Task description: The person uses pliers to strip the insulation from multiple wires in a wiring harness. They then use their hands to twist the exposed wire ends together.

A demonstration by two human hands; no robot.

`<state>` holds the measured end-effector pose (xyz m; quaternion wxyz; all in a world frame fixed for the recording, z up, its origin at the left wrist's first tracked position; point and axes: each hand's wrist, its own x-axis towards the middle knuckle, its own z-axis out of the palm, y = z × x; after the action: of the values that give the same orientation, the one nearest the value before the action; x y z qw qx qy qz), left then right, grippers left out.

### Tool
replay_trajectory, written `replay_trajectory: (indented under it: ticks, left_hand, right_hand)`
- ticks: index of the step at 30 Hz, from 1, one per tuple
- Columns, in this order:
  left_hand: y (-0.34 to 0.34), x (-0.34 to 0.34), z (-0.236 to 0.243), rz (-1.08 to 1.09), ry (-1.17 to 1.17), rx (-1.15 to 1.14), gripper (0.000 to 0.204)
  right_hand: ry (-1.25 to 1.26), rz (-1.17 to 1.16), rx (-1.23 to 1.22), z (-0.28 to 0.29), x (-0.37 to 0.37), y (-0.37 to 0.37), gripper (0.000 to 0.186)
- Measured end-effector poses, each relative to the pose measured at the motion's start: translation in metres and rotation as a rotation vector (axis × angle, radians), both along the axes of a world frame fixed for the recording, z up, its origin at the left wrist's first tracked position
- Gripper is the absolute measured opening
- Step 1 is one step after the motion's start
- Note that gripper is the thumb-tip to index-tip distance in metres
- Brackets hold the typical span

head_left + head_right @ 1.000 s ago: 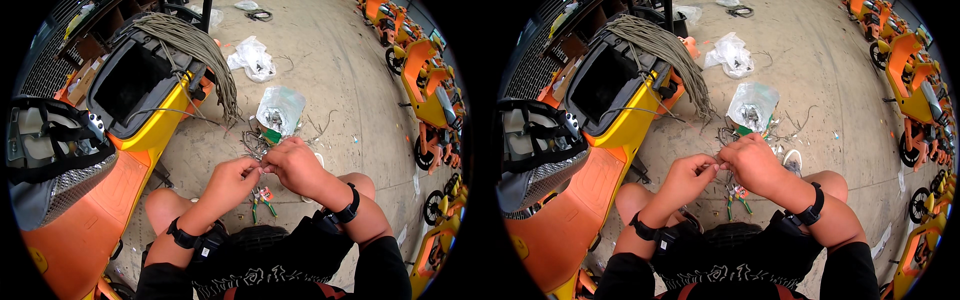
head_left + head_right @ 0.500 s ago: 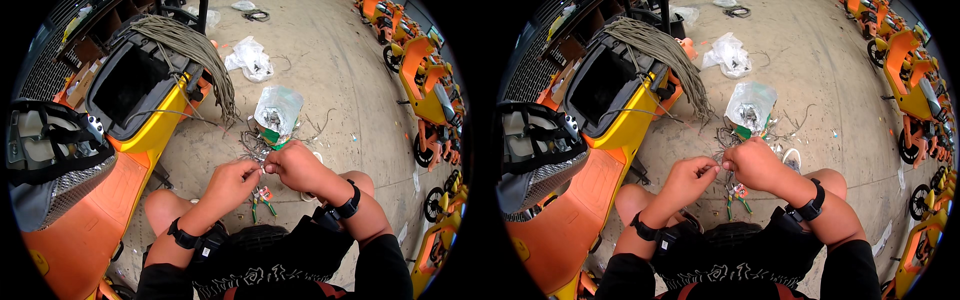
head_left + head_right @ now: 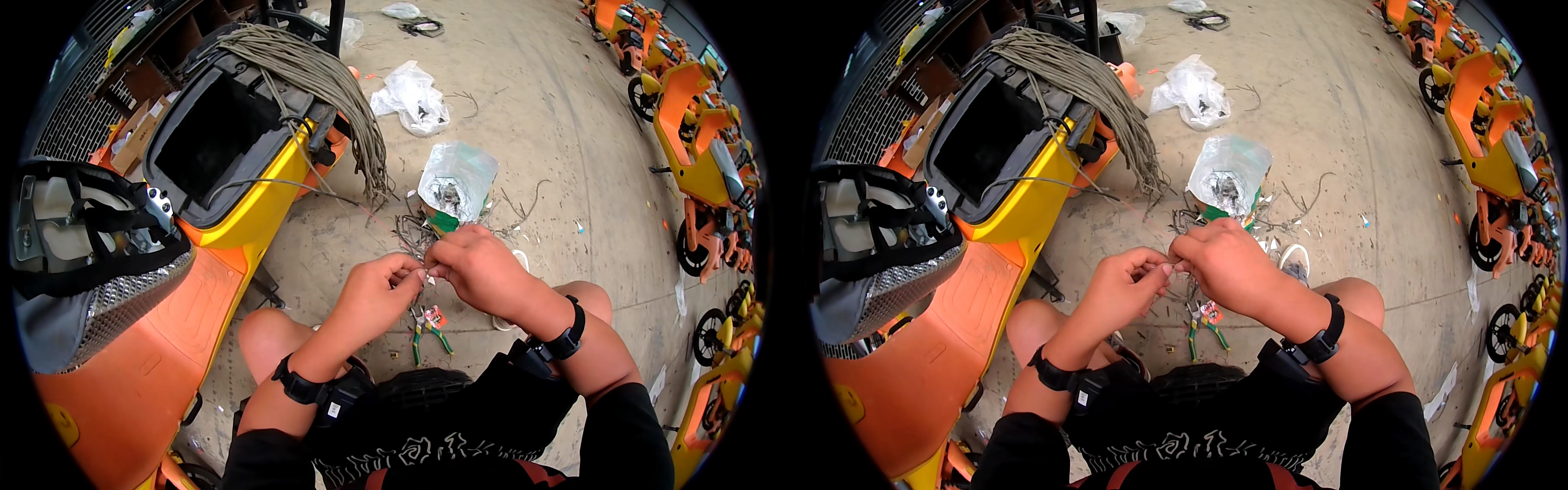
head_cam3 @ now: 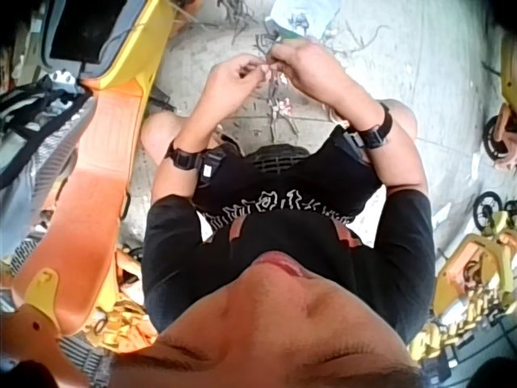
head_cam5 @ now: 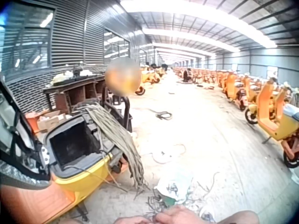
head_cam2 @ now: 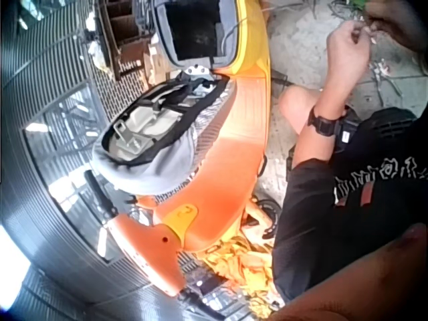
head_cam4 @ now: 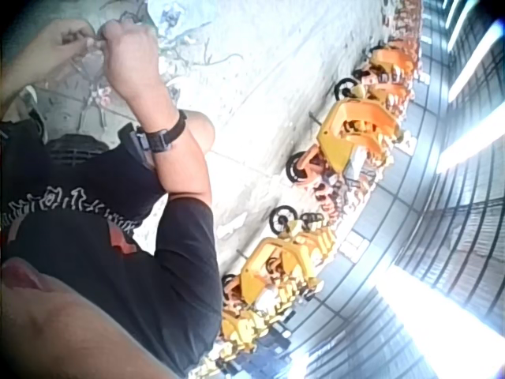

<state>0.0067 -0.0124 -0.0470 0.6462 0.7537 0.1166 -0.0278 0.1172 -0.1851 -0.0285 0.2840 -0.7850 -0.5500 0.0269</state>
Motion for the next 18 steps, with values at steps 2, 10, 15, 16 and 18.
replay_trajectory:
  ticks: [2, 10, 15, 16, 18]
  left_hand:
    - [0.0005, 0.0004, -0.001, 0.003, -0.019, -0.004, 0.014]
    - [-0.0012, -0.0004, 0.0072, -0.029, -0.063, 0.122, 0.011]
    - [-0.0024, -0.0027, 0.0047, -0.032, -0.1, 0.202, 0.011]
    - [-0.0029, -0.003, 0.0047, -0.034, -0.106, 0.223, 0.011]
    - [-0.0034, -0.0033, 0.0043, -0.039, -0.165, 0.306, 0.011]
  right_hand:
    - [-0.022, -0.03, -0.009, 0.0007, -0.0002, -0.0008, 0.009]
    - [0.008, -0.042, -0.082, 0.0044, -0.0023, -0.0024, 0.005]
    - [0.076, -0.045, -0.171, 0.0027, -0.0039, -0.004, 0.004]
    - [0.113, -0.044, -0.207, 0.0035, -0.0041, -0.0039, 0.005]
    - [0.188, -0.036, -0.267, 0.0052, -0.0034, -0.0042, 0.006]
